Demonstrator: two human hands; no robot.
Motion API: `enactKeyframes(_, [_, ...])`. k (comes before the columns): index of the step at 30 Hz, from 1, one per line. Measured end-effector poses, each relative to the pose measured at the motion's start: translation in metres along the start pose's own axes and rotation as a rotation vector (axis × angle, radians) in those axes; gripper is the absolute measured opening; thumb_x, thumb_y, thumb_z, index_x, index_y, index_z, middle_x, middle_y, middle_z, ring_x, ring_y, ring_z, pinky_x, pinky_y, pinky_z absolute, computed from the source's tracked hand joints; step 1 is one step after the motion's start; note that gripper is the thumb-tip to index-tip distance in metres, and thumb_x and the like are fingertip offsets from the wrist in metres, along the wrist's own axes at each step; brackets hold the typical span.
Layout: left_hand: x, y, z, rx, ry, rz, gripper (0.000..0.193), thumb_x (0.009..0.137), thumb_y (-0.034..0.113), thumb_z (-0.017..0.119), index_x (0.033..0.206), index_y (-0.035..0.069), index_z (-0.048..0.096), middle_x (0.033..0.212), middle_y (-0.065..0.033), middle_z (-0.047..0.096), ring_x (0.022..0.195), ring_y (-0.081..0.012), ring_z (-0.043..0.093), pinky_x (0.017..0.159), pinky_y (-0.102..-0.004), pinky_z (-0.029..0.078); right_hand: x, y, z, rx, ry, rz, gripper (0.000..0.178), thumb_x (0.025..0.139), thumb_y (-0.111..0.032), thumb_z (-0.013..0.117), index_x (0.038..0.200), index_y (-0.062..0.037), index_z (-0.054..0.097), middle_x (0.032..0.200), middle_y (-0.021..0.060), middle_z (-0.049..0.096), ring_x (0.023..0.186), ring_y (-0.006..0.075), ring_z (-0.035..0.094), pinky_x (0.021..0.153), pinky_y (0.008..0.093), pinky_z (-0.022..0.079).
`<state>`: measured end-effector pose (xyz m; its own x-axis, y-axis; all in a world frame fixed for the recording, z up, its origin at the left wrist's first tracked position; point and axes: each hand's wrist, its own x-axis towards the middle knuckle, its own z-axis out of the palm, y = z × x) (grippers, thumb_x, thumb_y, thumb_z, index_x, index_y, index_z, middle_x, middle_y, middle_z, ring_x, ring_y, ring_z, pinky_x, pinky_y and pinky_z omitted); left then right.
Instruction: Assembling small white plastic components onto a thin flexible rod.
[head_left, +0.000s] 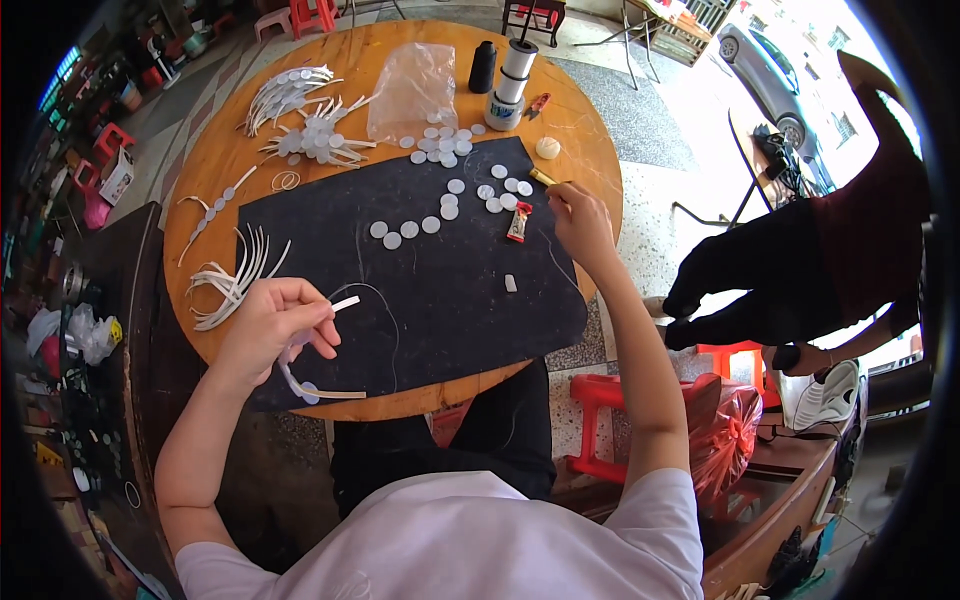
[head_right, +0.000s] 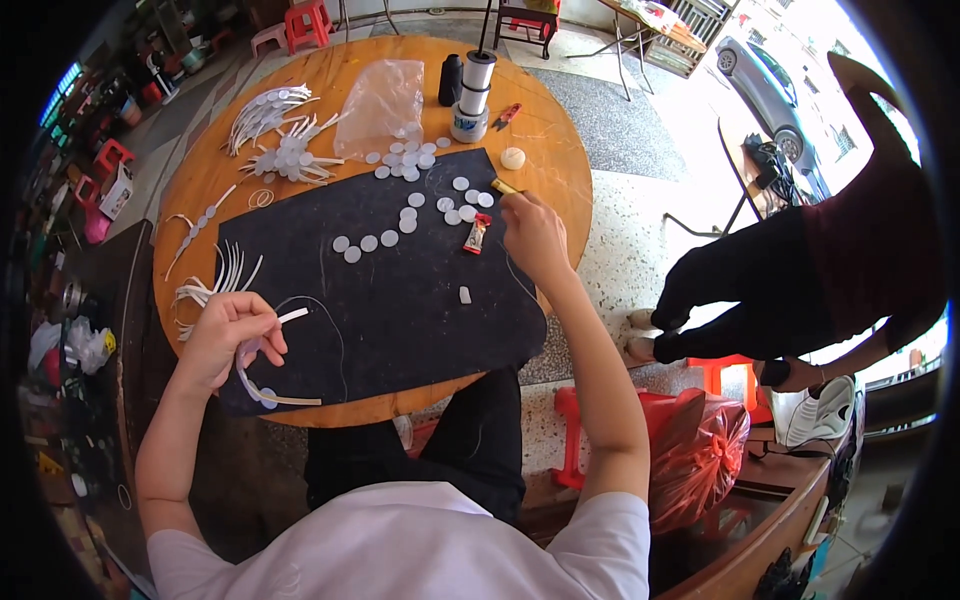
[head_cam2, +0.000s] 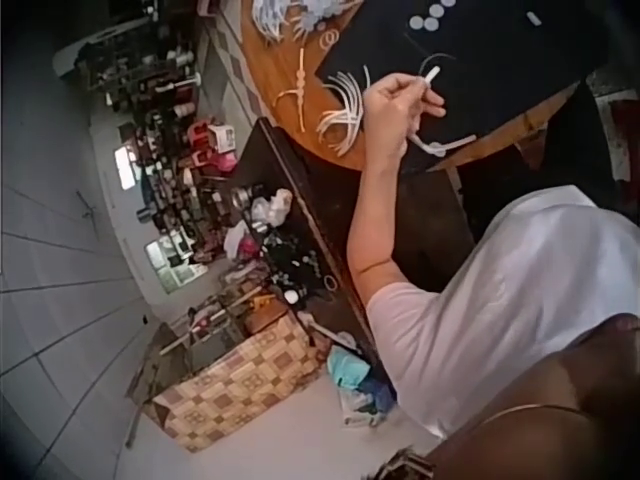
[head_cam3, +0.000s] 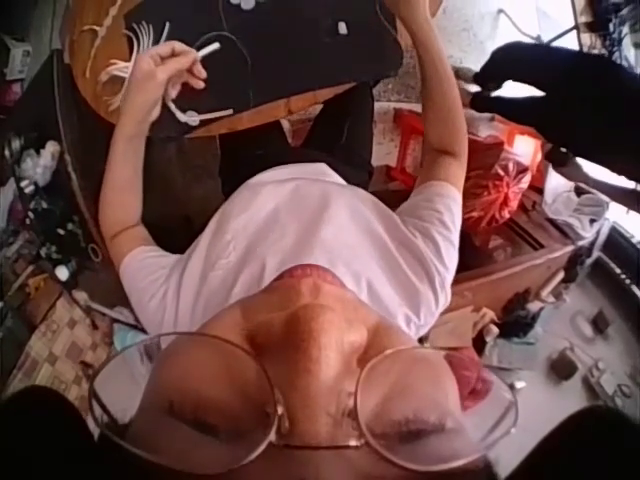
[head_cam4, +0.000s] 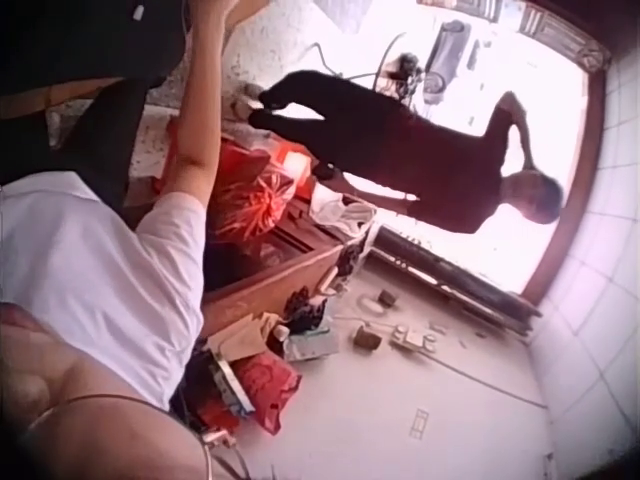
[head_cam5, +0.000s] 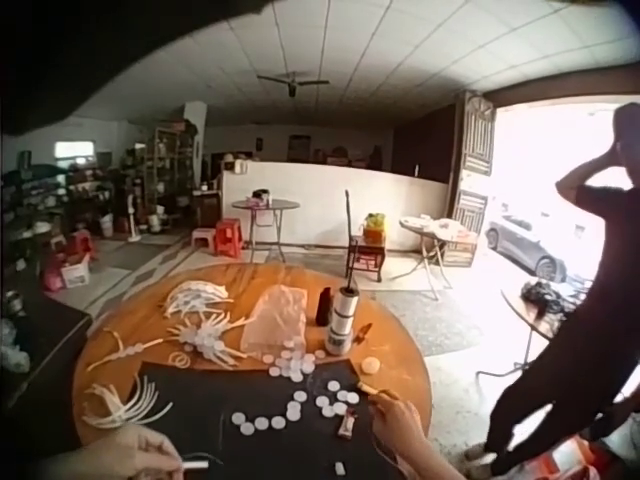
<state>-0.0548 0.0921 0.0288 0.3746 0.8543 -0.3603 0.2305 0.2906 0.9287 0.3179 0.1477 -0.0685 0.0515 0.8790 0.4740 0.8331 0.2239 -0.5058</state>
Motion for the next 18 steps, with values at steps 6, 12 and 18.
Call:
enactKeyframes(6, [-0.014,0.009,-0.044,-0.087,0.208,0.044,0.008,0.080,0.006,0.054,0.075,-0.001,0.055,0.064,-0.0143,0.061,0.049,-0.0188,0.061,0.039,-0.0179,0.041,0.021,0.031,0.028,-0.207,0.137,0.141,0.012,0.076,-0.008,0.058,0.087,-0.0042,0.062,0.085,0.0139,0.059,0.082,0.0330,0.057,0.070,0.0395,0.045])
enactKeyframes(12, [-0.056,0.048,-0.110,0.066,0.457,0.116,0.012,0.080,0.014,0.054,0.076,0.002,0.051,0.064,-0.0120,0.059,0.050,-0.0166,0.060,0.043,-0.0193,0.045,0.031,0.057,0.046,-0.326,0.141,0.097,0.012,0.075,-0.009,0.059,0.086,-0.0049,0.063,0.087,0.0133,0.059,0.087,0.0305,0.053,0.075,0.0374,0.044])
enactKeyframes(18, [-0.082,0.100,-0.191,0.230,0.549,0.291,0.015,0.079,0.018,0.056,0.074,0.004,0.052,0.065,-0.0092,0.060,0.049,-0.0128,0.059,0.036,-0.0158,0.036,0.142,0.083,0.018,-0.195,0.235,0.062,0.014,0.076,-0.010,0.057,0.088,-0.0073,0.064,0.086,0.0114,0.059,0.091,0.0294,0.055,0.075,0.0377,0.045])
